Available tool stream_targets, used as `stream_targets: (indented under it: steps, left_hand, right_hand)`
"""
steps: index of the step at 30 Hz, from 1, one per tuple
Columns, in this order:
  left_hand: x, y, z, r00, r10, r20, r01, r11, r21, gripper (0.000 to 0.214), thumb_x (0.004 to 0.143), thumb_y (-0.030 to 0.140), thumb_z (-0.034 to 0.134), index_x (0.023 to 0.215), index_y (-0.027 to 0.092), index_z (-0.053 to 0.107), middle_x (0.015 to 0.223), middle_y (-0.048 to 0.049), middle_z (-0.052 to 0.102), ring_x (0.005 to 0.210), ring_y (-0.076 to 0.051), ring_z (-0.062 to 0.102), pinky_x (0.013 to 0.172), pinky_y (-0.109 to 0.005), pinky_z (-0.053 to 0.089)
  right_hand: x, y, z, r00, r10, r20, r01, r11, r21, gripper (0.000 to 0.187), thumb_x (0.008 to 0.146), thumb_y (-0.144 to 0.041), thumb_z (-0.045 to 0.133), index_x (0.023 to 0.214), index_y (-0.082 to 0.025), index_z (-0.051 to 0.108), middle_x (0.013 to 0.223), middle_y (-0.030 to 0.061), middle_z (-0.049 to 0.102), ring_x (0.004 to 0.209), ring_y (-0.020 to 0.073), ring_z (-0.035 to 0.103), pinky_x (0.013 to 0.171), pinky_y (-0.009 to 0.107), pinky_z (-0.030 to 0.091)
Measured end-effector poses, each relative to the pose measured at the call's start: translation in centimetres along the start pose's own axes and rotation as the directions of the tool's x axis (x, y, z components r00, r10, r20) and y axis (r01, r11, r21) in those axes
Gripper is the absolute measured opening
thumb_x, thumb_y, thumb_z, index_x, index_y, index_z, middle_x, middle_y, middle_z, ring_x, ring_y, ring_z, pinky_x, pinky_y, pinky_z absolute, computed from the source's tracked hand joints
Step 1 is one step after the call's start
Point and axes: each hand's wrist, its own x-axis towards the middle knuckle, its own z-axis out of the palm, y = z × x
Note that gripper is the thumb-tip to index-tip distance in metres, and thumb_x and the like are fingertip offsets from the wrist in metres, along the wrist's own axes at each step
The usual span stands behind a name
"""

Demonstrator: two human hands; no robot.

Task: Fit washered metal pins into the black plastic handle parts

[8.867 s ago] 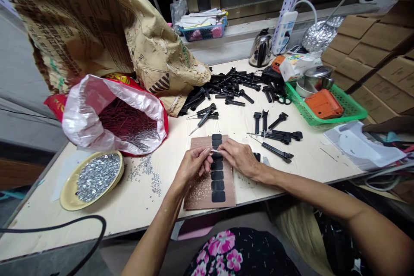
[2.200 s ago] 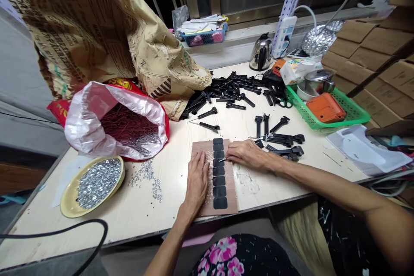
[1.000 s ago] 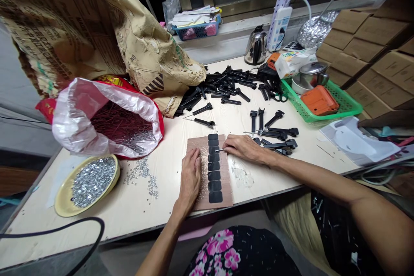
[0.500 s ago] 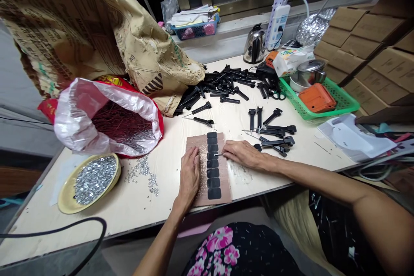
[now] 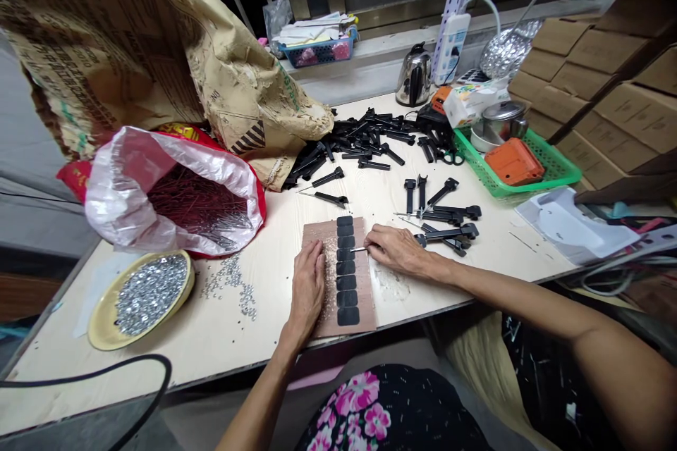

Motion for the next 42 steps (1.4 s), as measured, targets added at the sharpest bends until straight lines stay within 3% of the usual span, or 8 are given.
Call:
stream_targets:
  steps: [7, 10, 13, 18, 21, 31, 37, 42]
  left_hand:
    - [-0.1, 0.0, 0.0, 1.000, -0.005, 0.005, 0.005, 1.000, -0.001, 0.042, 0.095, 0.034, 0.032, 0.124, 0.015, 0.055, 0.131, -0.0130, 0.054, 0.124, -0.023, 0.045, 0.108, -0.047, 0.034]
    - [0.0, 0.0, 0.0, 1.000, -0.002, 0.000, 0.002, 1.000, -0.007, 0.041, 0.095, 0.034, 0.033, 0.123, 0.015, 0.055, 0.130, -0.0127, 0.054, 0.124, -0.023, 0.045, 0.107, -0.047, 0.034]
    - [0.0, 0.0, 0.0, 1.000, 0.000, 0.000, 0.000, 1.000, -0.010, 0.041, 0.095, 0.033, 0.032, 0.123, 0.014, 0.055, 0.129, -0.0135, 0.054, 0.124, -0.022, 0.046, 0.108, -0.046, 0.034]
    - [0.0, -0.1, 0.0, 1.000, 0.010, -0.002, -0.010, 1.000, -0.004, 0.040, 0.095, 0.033, 0.033, 0.124, 0.016, 0.054, 0.129, -0.0122, 0.055, 0.123, -0.023, 0.046, 0.107, -0.047, 0.035]
    - [0.0, -0.1, 0.1, 1.000, 0.010, 0.001, -0.010, 1.000, 0.003, 0.040, 0.094, 0.033, 0.033, 0.124, 0.016, 0.054, 0.129, -0.0128, 0.054, 0.123, -0.023, 0.046, 0.106, -0.047, 0.035]
    - [0.0, 0.0, 0.0, 1.000, -0.003, 0.003, 0.003, 1.000, 0.009, 0.040, 0.093, 0.034, 0.036, 0.125, 0.017, 0.054, 0.129, -0.0123, 0.055, 0.123, -0.024, 0.046, 0.105, -0.048, 0.036]
    - [0.0, -0.2, 0.1, 1.000, -0.008, 0.000, 0.008, 1.000, 0.001, 0.039, 0.094, 0.034, 0.036, 0.124, 0.018, 0.054, 0.128, -0.0112, 0.056, 0.123, -0.024, 0.046, 0.106, -0.049, 0.035]
    - [0.1, -0.1, 0.1, 1.000, -0.016, 0.012, 0.015, 1.000, 0.022, 0.041, 0.094, 0.034, 0.035, 0.125, 0.016, 0.053, 0.129, -0.0125, 0.055, 0.123, -0.024, 0.045, 0.106, -0.047, 0.035]
  right_hand:
    - [1.4, 0.8, -0.5, 0.999, 0.007, -0.034, -0.009, 0.998, -0.059, 0.023, 0.096, -0.029, 0.043, 0.095, -0.017, 0.062, 0.096, 0.0044, 0.056, 0.073, 0.0112, 0.052, 0.057, 0.022, 0.035]
    - [0.1, 0.1, 0.3, 0.984, -0.175, -0.023, 0.168, 0.970, -0.178, 0.026, 0.098, -0.017, 0.034, 0.093, -0.014, 0.060, 0.085, 0.0047, 0.056, 0.070, 0.0122, 0.049, 0.053, 0.023, 0.033]
    - [-1.2, -1.0, 0.8, 0.928, -0.371, 0.038, 0.370, 0.901, -0.226, 0.027, 0.097, -0.012, 0.031, 0.090, -0.015, 0.057, 0.081, 0.0040, 0.055, 0.069, 0.0129, 0.047, 0.051, 0.024, 0.030]
    - [-0.9, -1.5, 0.9, 0.978, -0.205, -0.020, 0.201, 0.969, -0.145, 0.019, 0.096, -0.023, 0.038, 0.091, -0.016, 0.055, 0.084, 0.0035, 0.055, 0.068, 0.0118, 0.049, 0.052, 0.023, 0.031]
    - [-0.5, -1.4, 0.8, 0.987, -0.158, 0.006, 0.158, 0.978, -0.134, 0.019, 0.096, -0.027, 0.041, 0.090, -0.016, 0.055, 0.085, 0.0039, 0.056, 0.071, 0.0125, 0.051, 0.053, 0.023, 0.033]
    - [3.3, 1.3, -1.1, 0.992, -0.129, 0.001, 0.129, 0.985, -0.114, 0.023, 0.098, -0.028, 0.036, 0.088, -0.015, 0.052, 0.086, 0.0041, 0.055, 0.066, 0.0109, 0.047, 0.054, 0.022, 0.033]
    - [1.5, -0.3, -0.7, 0.936, -0.323, 0.137, 0.328, 0.944, -0.019, 0.029, 0.099, -0.025, 0.028, 0.084, -0.017, 0.051, 0.075, 0.0014, 0.053, 0.058, 0.0092, 0.041, 0.047, 0.022, 0.029]
    - [1.5, -0.7, -0.3, 0.962, -0.241, 0.126, 0.238, 0.970, 0.041, 0.038, 0.099, -0.023, 0.018, 0.083, -0.016, 0.052, 0.073, 0.0020, 0.052, 0.055, 0.0087, 0.039, 0.045, 0.021, 0.029]
